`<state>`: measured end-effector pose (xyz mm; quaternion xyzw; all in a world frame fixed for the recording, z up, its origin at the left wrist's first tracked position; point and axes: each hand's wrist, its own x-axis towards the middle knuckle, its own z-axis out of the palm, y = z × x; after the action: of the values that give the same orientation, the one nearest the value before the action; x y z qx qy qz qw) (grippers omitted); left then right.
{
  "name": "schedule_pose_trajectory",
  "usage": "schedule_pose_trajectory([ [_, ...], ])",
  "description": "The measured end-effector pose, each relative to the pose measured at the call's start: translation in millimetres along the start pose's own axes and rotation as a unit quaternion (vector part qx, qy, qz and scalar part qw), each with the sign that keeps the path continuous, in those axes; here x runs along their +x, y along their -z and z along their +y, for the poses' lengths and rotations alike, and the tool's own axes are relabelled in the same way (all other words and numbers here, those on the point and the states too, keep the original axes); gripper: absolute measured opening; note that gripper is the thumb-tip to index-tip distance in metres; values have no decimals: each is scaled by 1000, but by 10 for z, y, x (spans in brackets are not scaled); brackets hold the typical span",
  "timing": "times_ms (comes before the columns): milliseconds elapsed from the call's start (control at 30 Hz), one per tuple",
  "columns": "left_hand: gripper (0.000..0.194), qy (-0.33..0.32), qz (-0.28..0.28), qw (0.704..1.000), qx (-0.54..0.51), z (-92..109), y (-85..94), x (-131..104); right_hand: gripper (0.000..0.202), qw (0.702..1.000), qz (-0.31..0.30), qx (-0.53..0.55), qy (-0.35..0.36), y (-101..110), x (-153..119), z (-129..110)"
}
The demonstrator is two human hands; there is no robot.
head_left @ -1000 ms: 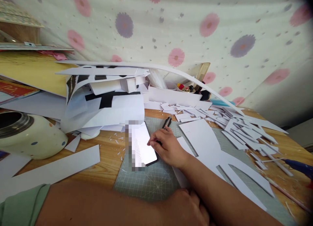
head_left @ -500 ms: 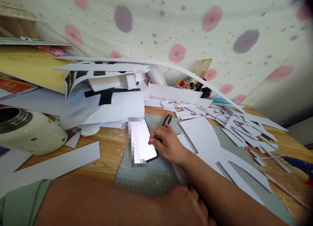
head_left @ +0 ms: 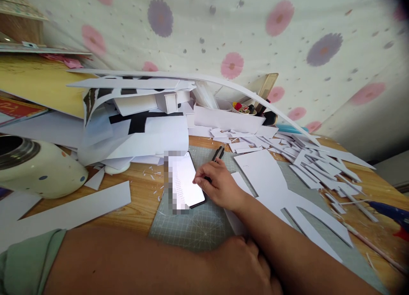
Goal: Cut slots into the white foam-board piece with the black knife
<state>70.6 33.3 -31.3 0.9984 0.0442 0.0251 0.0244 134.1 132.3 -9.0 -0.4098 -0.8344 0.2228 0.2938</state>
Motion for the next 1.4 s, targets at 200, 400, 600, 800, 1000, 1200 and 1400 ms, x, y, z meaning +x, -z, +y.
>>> schedule_pose_trajectory([
  [200, 13, -6, 0, 1000, 4, 11, -99, 20, 8, 1000, 4, 13, 11, 10, -10, -10],
  [400, 13, 17, 44, 999, 3, 49, -224, 43, 8, 1000, -4, 6, 0, 5, -3, -10],
  [600, 14, 7, 52, 999, 15, 45, -241, 53, 11, 1000, -4, 14, -1, 9, -5, -20],
  [800, 14, -3, 1, 1000, 7, 1, -7, -6, 11, 1000, -13, 14, -16, 8, -2, -25],
  [1000, 13, -8, 0, 1000, 11, -36, 161, -65, 11, 1000, -14, 12, -8, 8, 3, -14],
  [1200, 14, -4, -9, 1000, 6, -35, 164, -48, 11, 1000, -16, 13, -15, 7, -1, -19],
  [1400, 17, -7, -42, 999, -1, -39, 209, -30, 11, 1000, -18, 13, -13, 10, 3, -22],
])
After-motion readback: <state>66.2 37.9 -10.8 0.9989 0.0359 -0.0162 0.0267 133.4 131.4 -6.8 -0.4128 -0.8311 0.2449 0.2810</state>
